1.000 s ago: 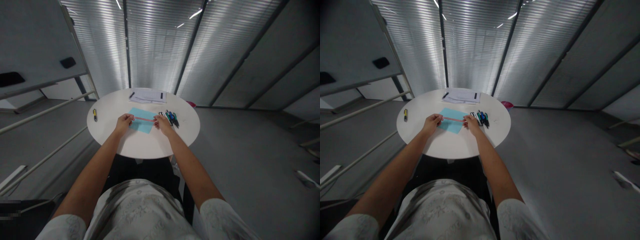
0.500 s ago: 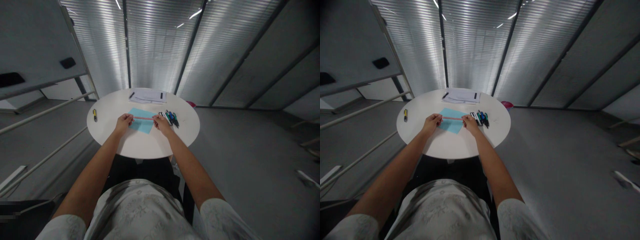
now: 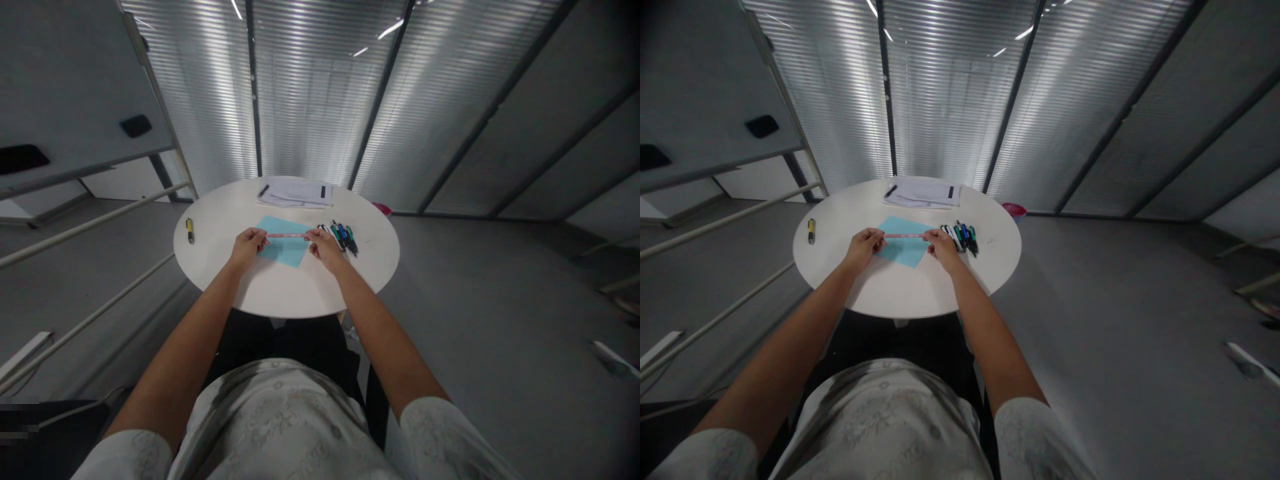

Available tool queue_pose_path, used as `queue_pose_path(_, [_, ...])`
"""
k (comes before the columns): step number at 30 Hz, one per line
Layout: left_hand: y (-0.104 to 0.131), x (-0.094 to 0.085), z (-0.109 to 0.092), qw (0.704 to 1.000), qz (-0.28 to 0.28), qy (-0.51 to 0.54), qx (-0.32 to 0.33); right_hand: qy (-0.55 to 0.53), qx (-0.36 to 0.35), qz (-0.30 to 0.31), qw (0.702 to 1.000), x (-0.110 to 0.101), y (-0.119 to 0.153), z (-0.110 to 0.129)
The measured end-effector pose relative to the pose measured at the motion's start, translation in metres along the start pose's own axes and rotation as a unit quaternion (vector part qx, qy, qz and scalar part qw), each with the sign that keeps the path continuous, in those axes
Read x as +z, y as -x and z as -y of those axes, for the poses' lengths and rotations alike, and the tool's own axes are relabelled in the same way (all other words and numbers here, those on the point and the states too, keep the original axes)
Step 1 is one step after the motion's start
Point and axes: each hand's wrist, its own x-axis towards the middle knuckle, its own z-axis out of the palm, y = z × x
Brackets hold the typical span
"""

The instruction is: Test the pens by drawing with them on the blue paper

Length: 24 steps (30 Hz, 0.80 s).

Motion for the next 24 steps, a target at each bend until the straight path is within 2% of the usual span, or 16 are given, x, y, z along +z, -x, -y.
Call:
queue_pose_path(6, [0.003, 0.000, -0.004, 0.999, 0.037, -0.002, -0.002, 0.029, -0.004, 0.005, 1.000, 0.003, 0.005, 0.006])
queue_pose_path(11, [0.005, 0.003, -0.008, 1.000, 0.012, -0.017, -0.013, 0.032, 0.003, 0.002, 0.999, 0.003, 0.006, 0.007])
queue_pose_path(16, [0.002, 0.003, -0.003, 0.999, -0.015, -0.038, -0.023, 0.032, -0.003, 0.012, 0.999, 0.001, 0.006, 0.005])
queue_pose_path(24, [-0.001, 0.001, 0.007, 0.989, -0.020, -0.148, 0.006, 0.028, -0.021, 0.032, 0.999, 0.000, 0.007, 0.004])
